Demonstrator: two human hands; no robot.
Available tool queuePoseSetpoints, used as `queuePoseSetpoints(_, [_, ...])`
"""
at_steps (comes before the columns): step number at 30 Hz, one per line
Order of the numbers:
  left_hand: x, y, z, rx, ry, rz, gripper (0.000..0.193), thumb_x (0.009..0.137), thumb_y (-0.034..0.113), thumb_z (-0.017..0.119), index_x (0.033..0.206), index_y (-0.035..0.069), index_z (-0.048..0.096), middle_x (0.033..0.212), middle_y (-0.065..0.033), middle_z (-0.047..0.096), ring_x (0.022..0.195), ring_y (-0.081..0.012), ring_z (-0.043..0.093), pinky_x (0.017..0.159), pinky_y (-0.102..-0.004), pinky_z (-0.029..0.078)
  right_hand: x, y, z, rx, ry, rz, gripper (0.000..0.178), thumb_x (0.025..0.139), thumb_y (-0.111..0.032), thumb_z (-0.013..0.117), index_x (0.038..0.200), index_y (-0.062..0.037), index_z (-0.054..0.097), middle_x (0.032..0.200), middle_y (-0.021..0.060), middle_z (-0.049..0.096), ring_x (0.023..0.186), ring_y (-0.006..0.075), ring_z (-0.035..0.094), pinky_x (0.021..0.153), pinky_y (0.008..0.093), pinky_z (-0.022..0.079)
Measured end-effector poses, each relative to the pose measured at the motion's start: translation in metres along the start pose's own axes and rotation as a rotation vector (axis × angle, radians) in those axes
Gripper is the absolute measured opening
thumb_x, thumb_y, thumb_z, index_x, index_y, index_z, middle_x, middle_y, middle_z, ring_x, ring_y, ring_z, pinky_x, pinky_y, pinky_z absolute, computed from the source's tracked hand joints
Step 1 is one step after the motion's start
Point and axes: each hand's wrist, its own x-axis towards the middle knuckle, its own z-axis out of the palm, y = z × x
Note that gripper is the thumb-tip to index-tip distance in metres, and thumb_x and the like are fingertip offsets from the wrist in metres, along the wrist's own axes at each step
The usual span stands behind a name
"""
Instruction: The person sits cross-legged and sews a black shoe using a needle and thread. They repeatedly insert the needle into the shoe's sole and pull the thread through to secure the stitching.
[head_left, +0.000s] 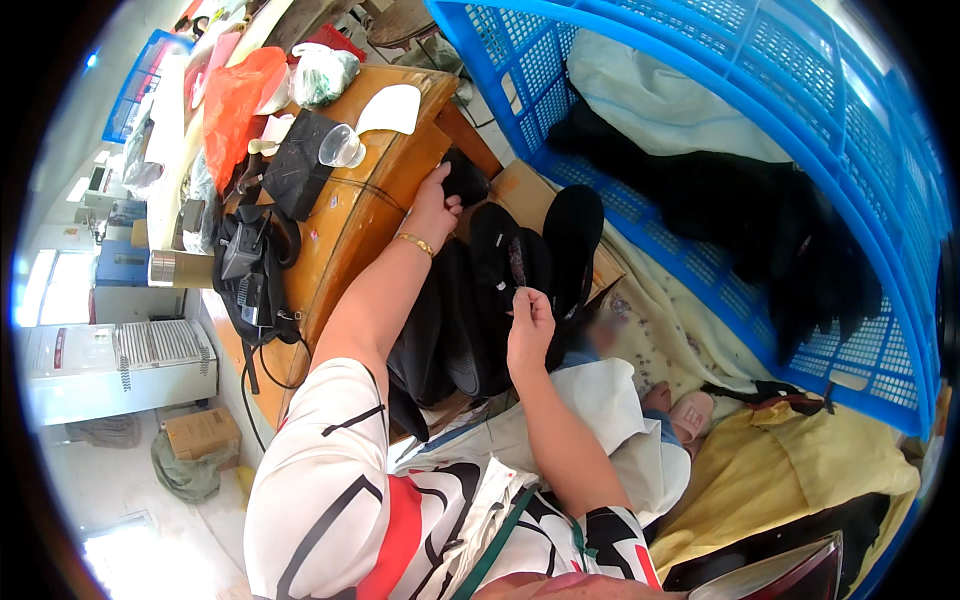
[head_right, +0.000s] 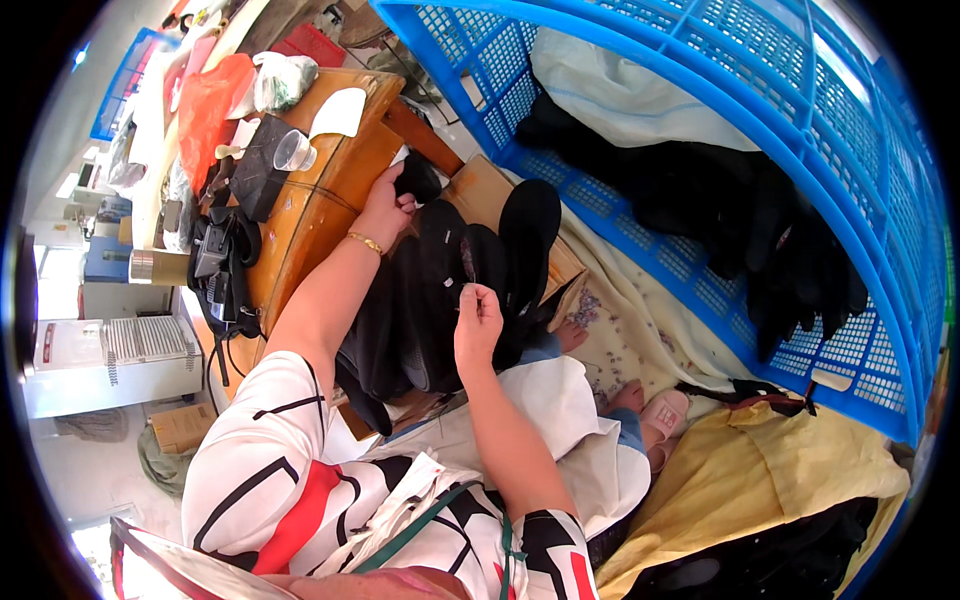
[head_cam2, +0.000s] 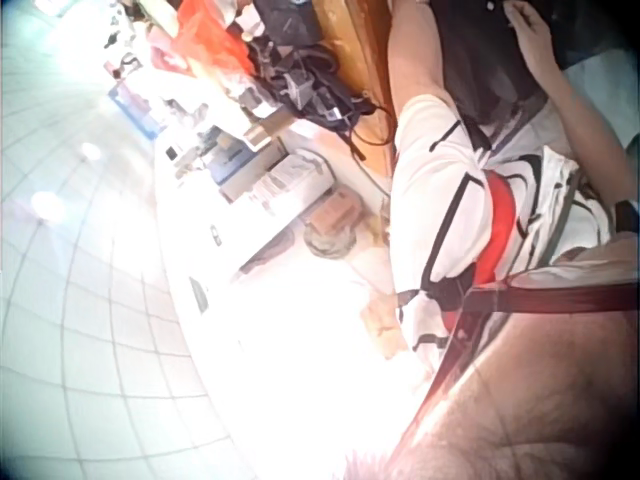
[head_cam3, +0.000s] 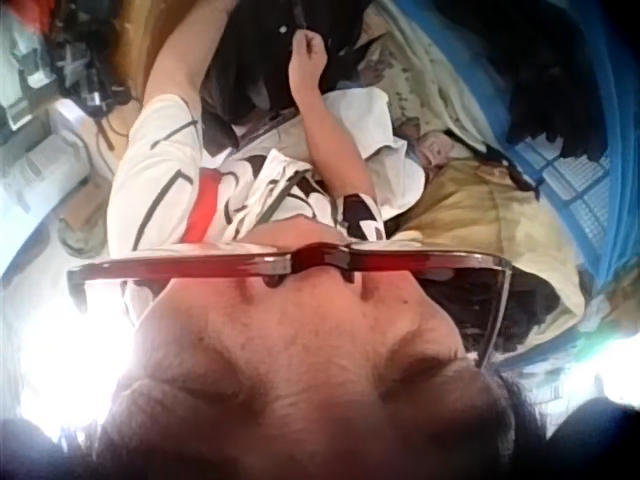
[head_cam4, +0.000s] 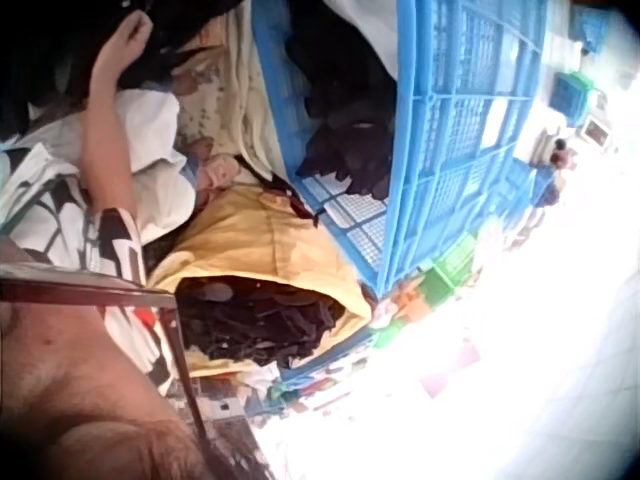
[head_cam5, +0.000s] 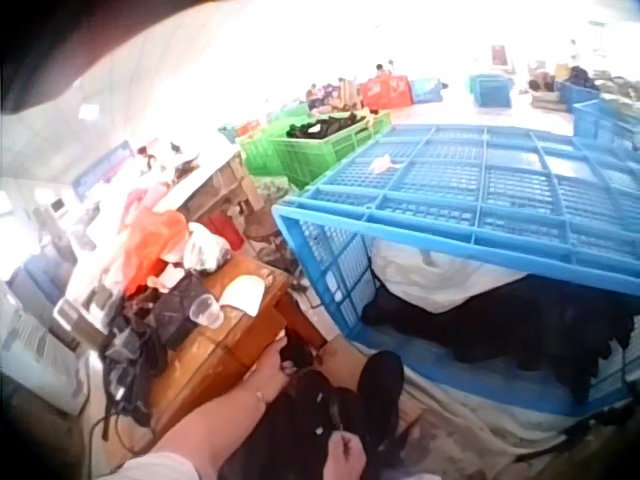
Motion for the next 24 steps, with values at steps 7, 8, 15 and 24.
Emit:
queuePoseSetpoints(7, [-0.073,0.001,0.015,0.021,-0.287,-0.097,0.017,0.09,0.028,0.068,0.094,0.016,0.057,0.077,-0.0013,0.06,0.044,-0.0126,0.038,0.037,-0.0241,0.025,0.006,-0.002,-0.012,0.145,0.044,0.099,0.009,0.096,-0.014,0.062,0.094,-0.0058,0.064,0.079,-0.0071,0.056,0.072,0.0022,0.047,0.065,0.0194,0.04])
queuePoseSetpoints(8, [-0.085,0.002,0.016,0.047,-0.329,-0.091,0.017,0.091,0.028,0.068,0.094,0.015,0.057,0.076,-0.0014,0.06,0.044,-0.0126,0.038,0.037,-0.0239,0.025,0.005,-0.002,-0.013,0.151,0.047,0.104,0.009,0.096,-0.014,0.062,0.094,-0.006,0.065,0.079,-0.0073,0.056,0.071,0.002,0.047,0.065,0.019,0.039])
queuePoseSetpoints(15, [-0.116,0.035,0.031,-0.153,-0.595,-0.165,0.029,0.095,0.038,0.059,0.085,0.01,0.06,0.065,-0.0012,0.056,0.041,-0.0104,0.037,0.036,-0.0222,0.026,0.0,0.0,-0.008,-0.031,-0.168,0.031,0.011,0.098,-0.016,0.061,0.093,-0.0057,0.062,0.078,-0.0081,0.051,0.071,0.0014,0.043,0.066,0.0182,0.036])
queuePoseSetpoints(24, [-0.272,0.044,0.038,0.542,-0.866,0.012,0.023,0.091,0.02,0.064,0.108,0.005,0.063,0.078,0.001,0.064,0.047,-0.0025,0.048,0.035,-0.0193,0.028,-0.047,-0.078,-0.036,0.189,-0.008,0.153,0.011,0.096,-0.019,0.063,0.1,-0.0078,0.063,0.089,-0.0031,0.063,0.078,0.0062,0.058,0.07,0.0228,0.046])
